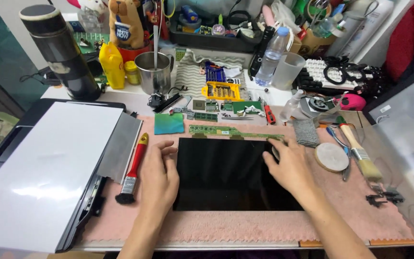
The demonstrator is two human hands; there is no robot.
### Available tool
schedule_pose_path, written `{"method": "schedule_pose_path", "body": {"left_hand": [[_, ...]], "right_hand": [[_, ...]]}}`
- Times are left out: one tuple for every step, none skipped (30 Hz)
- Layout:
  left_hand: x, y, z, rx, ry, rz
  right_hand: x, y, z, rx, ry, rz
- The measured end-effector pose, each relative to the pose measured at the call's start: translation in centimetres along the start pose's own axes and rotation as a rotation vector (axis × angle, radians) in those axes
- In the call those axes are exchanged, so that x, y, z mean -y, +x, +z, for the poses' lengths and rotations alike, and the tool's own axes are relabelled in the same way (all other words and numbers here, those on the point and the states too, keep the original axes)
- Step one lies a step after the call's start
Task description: Cleaning and polishing an electronic screen at a repair bench using a buffing pad and a cloth.
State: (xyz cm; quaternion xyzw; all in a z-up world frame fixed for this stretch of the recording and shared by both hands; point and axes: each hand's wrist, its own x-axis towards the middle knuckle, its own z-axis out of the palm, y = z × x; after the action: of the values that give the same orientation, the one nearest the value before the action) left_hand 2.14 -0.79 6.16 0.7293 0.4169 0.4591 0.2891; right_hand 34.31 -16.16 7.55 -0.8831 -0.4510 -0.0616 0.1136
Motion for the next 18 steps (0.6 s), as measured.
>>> {"method": "schedule_pose_path", "body": {"left_hand": [[-0.1, 0.0, 0.0, 0.002, -0.002, -0.005], [-0.2, 0.1, 0.0, 0.000, -0.020, -0.016], [-0.3, 0.1, -0.1, 0.000, -0.036, -0.025], [-0.5, 0.0, -0.1, 0.003, -0.036, -0.029], [-0.7, 0.0, -0.2, 0.002, -0.045, -0.036], [-0.9, 0.0, -0.3, 0.000, -0.053, -0.043], [-1.2, 0.0, -0.5, 0.003, -0.051, -0.043], [-1.5, 0.0, -0.7, 0.005, -0.076, -0.064], [-1.8, 0.0, -0.9, 0.005, -0.102, -0.085], [-2.0, 0.1, -1.1, 0.006, -0.100, -0.085], [-2.2, 0.2, -1.2, 0.018, -0.115, -0.103], [-2.5, 0.2, -1.3, 0.030, -0.130, -0.121], [-2.5, 0.2, -1.4, 0.040, -0.128, -0.117], [-2.6, 0.2, -1.5, 0.041, -0.127, -0.133], [-2.7, 0.3, -1.5, 0.042, -0.127, -0.147], [-2.1, 0.3, -1.3, 0.053, -0.127, -0.141], [-1.6, 0.2, -1.1, 0.045, -0.143, -0.153], [-1.1, 0.1, -0.9, 0.037, -0.159, -0.166]], "right_hand": [[0.5, -0.1, -0.5, 0.004, -0.004, 0.000], [0.9, -0.3, -1.0, -0.017, 0.057, 0.006], [1.4, -0.4, -1.6, -0.038, 0.120, 0.014], [1.7, -0.3, -1.3, -0.033, 0.118, 0.016], [2.0, -0.1, -1.0, 0.010, 0.077, 0.009], [2.3, 0.0, -0.8, 0.054, 0.035, 0.003], [3.1, -0.2, -0.6, 0.055, 0.038, 0.005], [3.8, -0.3, -0.4, 0.020, 0.115, -0.030], [4.6, -0.4, -0.3, -0.017, 0.191, -0.067], [6.7, -0.8, -0.9, -0.016, 0.193, -0.066], [8.8, -1.3, -1.6, -0.037, 0.306, -0.211], [10.8, -1.8, -2.3, -0.061, 0.419, -0.356], [12.5, -2.2, -1.9, -0.063, 0.422, -0.346], [14.2, -2.6, -1.5, -0.054, 0.485, -0.501], [15.9, -2.9, -1.2, -0.049, 0.546, -0.656], [17.2, -2.8, -0.6, -0.054, 0.547, -0.645], [18.5, -2.6, 0.0, -0.065, 0.625, -0.795], [19.8, -2.4, 0.6, -0.075, 0.701, -0.945]]}}
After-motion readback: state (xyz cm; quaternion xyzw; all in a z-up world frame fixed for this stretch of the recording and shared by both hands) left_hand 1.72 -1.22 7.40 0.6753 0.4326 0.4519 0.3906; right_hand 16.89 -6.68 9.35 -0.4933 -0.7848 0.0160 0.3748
